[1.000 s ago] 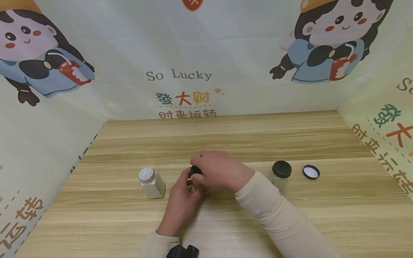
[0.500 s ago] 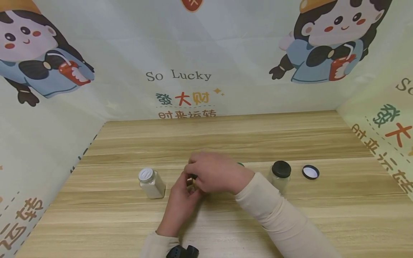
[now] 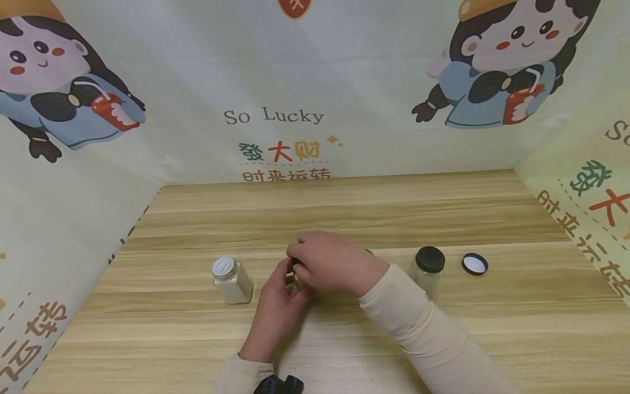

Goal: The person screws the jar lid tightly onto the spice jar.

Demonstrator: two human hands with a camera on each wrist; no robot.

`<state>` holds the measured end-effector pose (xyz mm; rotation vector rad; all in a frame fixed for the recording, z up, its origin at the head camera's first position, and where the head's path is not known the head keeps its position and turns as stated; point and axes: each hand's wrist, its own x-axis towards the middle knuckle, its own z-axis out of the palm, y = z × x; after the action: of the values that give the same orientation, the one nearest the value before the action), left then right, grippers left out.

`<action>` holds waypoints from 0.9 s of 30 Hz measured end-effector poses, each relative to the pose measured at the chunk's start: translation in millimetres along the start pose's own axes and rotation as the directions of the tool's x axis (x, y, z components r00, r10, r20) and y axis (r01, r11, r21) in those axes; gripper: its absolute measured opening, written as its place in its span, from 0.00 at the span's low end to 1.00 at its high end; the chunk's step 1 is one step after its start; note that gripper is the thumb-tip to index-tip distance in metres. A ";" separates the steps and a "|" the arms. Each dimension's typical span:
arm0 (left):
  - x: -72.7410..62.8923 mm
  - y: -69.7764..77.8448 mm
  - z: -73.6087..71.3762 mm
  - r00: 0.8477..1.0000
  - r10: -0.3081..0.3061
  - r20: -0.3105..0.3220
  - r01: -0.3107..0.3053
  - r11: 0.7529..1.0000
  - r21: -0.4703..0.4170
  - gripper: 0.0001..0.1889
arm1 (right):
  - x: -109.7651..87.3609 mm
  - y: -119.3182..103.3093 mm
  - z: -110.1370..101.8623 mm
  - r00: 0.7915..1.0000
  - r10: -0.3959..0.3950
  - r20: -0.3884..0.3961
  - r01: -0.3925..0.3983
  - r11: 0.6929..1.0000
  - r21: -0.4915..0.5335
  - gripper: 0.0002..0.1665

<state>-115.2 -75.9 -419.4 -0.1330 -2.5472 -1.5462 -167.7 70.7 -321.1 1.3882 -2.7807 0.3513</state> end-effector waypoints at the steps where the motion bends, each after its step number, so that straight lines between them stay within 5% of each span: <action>1: 0.0 -0.1 0.1 1.000 0.001 -0.001 -0.001 1.000 -0.005 0.29 | 0.1 0.2 0.1 1.000 -0.001 -0.002 0.001 1.000 -0.001 0.08; 13: -0.6 -1.8 0.4 1.000 0.003 0.000 -0.003 1.000 -0.008 0.28 | -1.4 0.6 -2.6 0.995 -0.096 -0.018 0.096 0.995 0.020 0.23; 27: 0.8 -0.7 0.3 1.000 0.001 0.003 -0.001 1.000 0.011 0.28 | -2.1 -0.3 -2.9 0.999 0.010 0.036 -0.011 1.000 0.016 0.12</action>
<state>-116.2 -76.0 -420.0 -0.1351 -2.5573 -1.5328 -166.4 72.8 -318.4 1.3971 -2.8208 0.3534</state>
